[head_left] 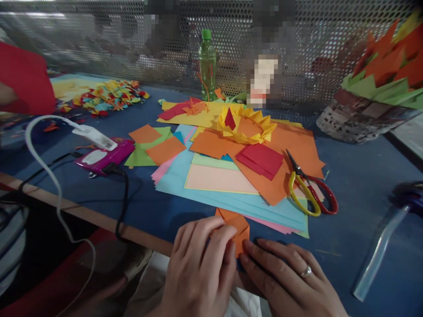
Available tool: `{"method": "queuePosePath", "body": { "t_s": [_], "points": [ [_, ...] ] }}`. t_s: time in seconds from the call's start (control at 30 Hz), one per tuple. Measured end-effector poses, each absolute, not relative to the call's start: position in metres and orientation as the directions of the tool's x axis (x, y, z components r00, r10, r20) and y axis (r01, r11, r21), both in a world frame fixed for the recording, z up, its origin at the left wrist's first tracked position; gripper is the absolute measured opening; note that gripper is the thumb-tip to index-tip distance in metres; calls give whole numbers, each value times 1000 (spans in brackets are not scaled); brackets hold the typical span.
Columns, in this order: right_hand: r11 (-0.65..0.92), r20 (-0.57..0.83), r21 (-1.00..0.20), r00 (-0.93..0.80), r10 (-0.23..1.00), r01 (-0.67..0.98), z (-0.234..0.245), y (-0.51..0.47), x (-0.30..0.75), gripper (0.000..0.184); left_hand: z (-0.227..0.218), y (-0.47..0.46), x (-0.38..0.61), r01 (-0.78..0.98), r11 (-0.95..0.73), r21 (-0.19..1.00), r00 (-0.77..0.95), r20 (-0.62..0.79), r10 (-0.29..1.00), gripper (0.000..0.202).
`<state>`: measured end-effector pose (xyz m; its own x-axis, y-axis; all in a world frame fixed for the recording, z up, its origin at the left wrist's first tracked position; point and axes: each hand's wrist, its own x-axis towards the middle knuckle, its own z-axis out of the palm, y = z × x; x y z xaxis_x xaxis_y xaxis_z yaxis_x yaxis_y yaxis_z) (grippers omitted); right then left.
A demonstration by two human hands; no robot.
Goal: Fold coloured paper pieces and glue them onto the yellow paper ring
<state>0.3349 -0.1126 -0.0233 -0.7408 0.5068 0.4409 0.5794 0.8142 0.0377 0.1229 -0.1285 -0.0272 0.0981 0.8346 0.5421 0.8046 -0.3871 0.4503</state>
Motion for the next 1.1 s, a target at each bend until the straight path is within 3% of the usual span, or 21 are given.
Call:
{"method": "queuePosePath", "body": {
  "t_s": [0.2, 0.33, 0.57, 0.73, 0.8, 0.97, 1.1],
  "points": [
    [788, 451, -23, -697, 558, 615, -25, -115, 332, 30, -25, -129, 120, 826, -362, 432, 98, 522, 847, 31],
    [808, 446, 5, -724, 526, 590, -24, -114, 334, 31, -25, -129, 118, 837, -359, 413, 93, 539, 837, 34],
    [816, 429, 12, -740, 517, 577, -23, -114, 331, 32, -24, -127, 114, 865, -423, 270, 200, 588, 784, 28],
    [709, 594, -171, -503, 628, 684, -42, -122, 319, 36, -27, -135, 114, 833, -510, 213, 307, 588, 748, 30],
    [712, 604, -214, -482, 635, 669, -43, -124, 318, 38, -29, -141, 111, 819, -538, 198, 338, 591, 732, 29],
    [658, 401, -302, -534, 744, 690, -19, -123, 325, 40, -45, -151, 102, 743, -642, 189, 418, 618, 666, 28],
    [610, 332, -268, -523, 785, 745, -1, -116, 316, 44, -53, -150, 102, 692, -679, 245, 365, 694, 621, 28]
  ]
}}
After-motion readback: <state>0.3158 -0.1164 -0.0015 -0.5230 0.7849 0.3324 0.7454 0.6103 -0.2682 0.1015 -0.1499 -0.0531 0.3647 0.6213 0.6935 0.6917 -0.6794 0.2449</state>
